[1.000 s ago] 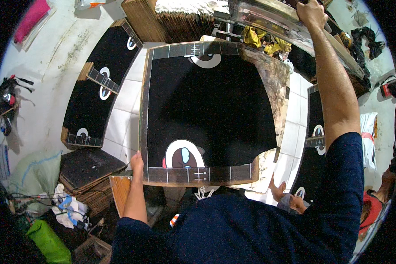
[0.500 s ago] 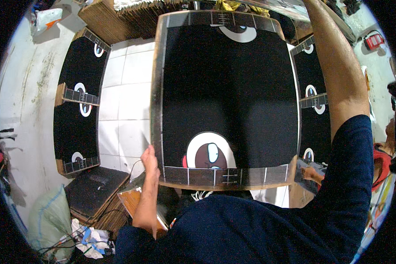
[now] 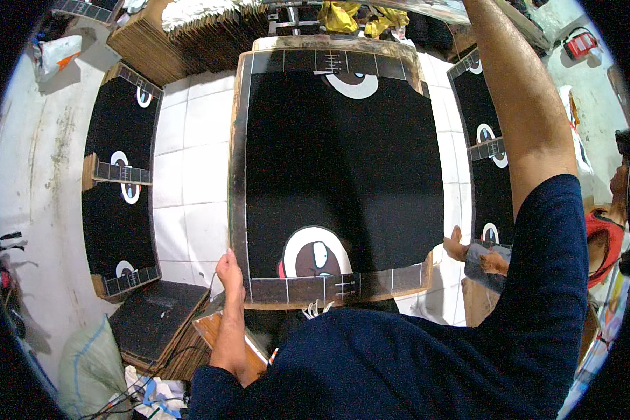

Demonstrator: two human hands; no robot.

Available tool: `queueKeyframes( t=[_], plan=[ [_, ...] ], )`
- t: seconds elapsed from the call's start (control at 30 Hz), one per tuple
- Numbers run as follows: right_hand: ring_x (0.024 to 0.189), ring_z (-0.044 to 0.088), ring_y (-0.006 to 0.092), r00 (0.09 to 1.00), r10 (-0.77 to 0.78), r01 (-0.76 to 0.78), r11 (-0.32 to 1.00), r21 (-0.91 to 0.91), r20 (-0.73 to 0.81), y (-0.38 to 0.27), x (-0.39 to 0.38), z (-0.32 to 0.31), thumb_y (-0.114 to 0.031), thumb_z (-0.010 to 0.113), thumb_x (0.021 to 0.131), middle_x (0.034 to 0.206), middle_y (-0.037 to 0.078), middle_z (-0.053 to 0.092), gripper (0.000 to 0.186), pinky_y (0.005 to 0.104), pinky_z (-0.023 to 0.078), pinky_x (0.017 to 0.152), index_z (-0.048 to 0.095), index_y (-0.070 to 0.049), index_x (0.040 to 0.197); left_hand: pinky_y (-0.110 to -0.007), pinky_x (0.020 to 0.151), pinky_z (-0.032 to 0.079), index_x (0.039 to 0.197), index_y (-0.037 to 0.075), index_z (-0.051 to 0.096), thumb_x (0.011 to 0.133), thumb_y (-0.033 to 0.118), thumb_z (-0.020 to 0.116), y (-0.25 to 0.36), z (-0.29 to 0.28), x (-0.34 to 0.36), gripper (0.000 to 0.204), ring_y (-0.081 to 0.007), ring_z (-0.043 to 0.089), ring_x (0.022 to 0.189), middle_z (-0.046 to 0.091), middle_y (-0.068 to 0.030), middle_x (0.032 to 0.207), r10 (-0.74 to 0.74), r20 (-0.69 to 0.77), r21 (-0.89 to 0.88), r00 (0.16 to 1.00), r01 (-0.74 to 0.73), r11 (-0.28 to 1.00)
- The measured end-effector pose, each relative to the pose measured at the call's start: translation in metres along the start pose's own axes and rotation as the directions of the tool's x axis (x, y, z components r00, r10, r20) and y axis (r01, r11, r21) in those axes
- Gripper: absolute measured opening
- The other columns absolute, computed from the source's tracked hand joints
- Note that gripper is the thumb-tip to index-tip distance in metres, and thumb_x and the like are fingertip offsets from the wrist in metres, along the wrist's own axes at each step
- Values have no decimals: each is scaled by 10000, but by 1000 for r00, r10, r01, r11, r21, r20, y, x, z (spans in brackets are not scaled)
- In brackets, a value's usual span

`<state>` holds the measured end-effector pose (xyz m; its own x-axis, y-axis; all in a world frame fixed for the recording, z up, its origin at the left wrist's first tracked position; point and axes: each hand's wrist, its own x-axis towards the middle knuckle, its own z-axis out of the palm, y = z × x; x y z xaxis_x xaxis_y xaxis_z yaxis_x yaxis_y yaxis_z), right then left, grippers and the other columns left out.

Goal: The person performs screen printing on black t-shirts using a squeegee and a screen frame. They repeatedly align the screen, pull the squeegee across to transfer ink, and lift the screen to reveal the printed design.

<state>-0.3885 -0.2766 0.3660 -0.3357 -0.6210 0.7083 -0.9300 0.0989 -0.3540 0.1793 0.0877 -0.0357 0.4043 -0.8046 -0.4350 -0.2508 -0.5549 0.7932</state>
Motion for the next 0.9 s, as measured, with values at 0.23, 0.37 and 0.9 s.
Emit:
queueKeyframes(
  t=[0.23, 0.37, 0.9],
  plan=[
    [1099, 697, 377, 1000, -15, 15, 1000, 14, 25, -13, 7, -6, -309, 733, 893, 1130, 179, 744, 369, 463, 536, 924, 696, -176, 1235, -342, 815, 543, 1099, -18, 673, 821, 209, 882, 8, 3, -13, 415, -185, 686, 876, 747, -109, 997, 110, 159, 22, 981, -115, 993],
    [1100, 701, 366, 1000, -20, 20, 1000, 21, 17, -12, 12, -4, -316, 730, 897, 1134, 173, 746, 369, 457, 534, 924, 698, -165, 1232, -402, 839, 544, 1106, -35, 663, 783, 288, 897, 8, 9, -13, 513, -292, 711, 909, 749, -179, 1005, 132, 101, 184, 986, -149, 972],
    [1189, 673, 349, 997, 50, -50, 999, -15, 50, -9, 19, -16, -372, 738, 900, 1266, 159, 715, 508, 444, 520, 1008, 645, -215, 1374, -456, 896, 536, 1166, -45, 669, 756, 326, 899, 31, 16, -9, 599, -376, 712, 994, 742, -235, 1068, 146, -34, 518, 989, -107, 849]
  ],
)
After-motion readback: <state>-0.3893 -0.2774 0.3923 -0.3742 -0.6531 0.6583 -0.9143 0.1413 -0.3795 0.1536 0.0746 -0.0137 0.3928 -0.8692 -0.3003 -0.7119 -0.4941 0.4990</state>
